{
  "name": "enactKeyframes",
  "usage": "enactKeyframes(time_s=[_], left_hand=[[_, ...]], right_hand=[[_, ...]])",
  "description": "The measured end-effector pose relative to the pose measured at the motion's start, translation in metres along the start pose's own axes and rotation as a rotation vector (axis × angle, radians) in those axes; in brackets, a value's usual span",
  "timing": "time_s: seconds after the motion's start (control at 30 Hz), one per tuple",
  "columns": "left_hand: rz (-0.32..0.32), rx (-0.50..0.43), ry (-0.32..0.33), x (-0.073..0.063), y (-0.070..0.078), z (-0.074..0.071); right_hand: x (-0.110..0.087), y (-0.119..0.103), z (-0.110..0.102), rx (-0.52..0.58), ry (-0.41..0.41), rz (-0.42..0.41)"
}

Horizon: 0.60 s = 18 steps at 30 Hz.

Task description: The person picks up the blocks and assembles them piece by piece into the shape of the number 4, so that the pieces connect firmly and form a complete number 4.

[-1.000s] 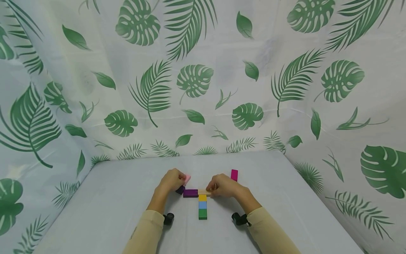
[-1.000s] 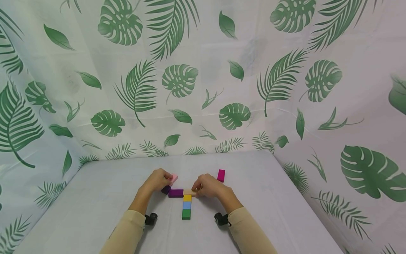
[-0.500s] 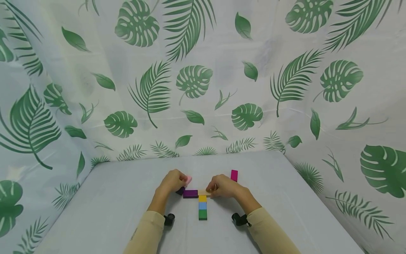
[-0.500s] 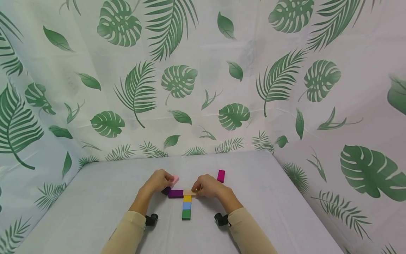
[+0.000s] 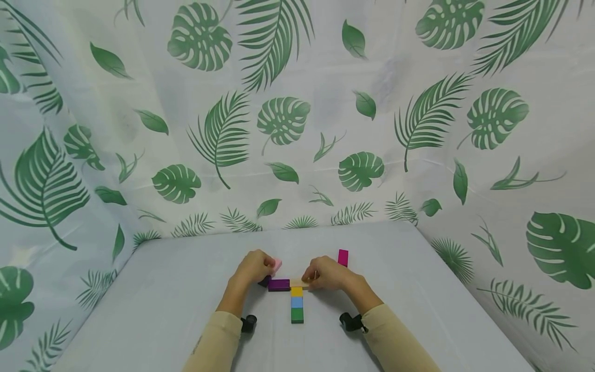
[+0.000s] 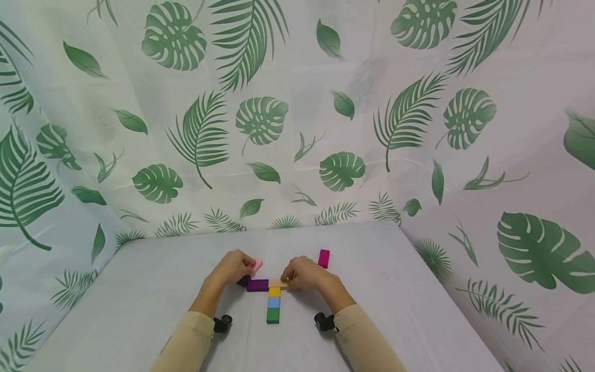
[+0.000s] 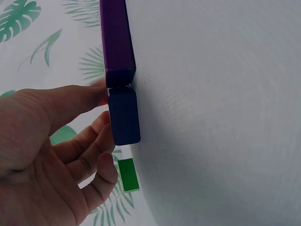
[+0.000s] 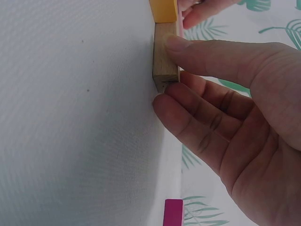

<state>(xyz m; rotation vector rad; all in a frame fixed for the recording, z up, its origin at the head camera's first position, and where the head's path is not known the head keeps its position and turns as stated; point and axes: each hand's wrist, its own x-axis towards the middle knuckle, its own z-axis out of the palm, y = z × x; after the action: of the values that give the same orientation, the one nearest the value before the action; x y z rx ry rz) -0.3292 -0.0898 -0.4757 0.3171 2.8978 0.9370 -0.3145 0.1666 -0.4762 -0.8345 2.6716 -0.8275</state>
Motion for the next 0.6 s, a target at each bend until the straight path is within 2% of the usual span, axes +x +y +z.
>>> enactKeyframes(time_s=[0.6], left_hand=[[0.006, 0.028, -0.011, 0.0025, -0.0018, 0.0001]], right_hand=[[-0.0012, -0.0011, -0.0005, -0.003, 0.000, 0.010]])
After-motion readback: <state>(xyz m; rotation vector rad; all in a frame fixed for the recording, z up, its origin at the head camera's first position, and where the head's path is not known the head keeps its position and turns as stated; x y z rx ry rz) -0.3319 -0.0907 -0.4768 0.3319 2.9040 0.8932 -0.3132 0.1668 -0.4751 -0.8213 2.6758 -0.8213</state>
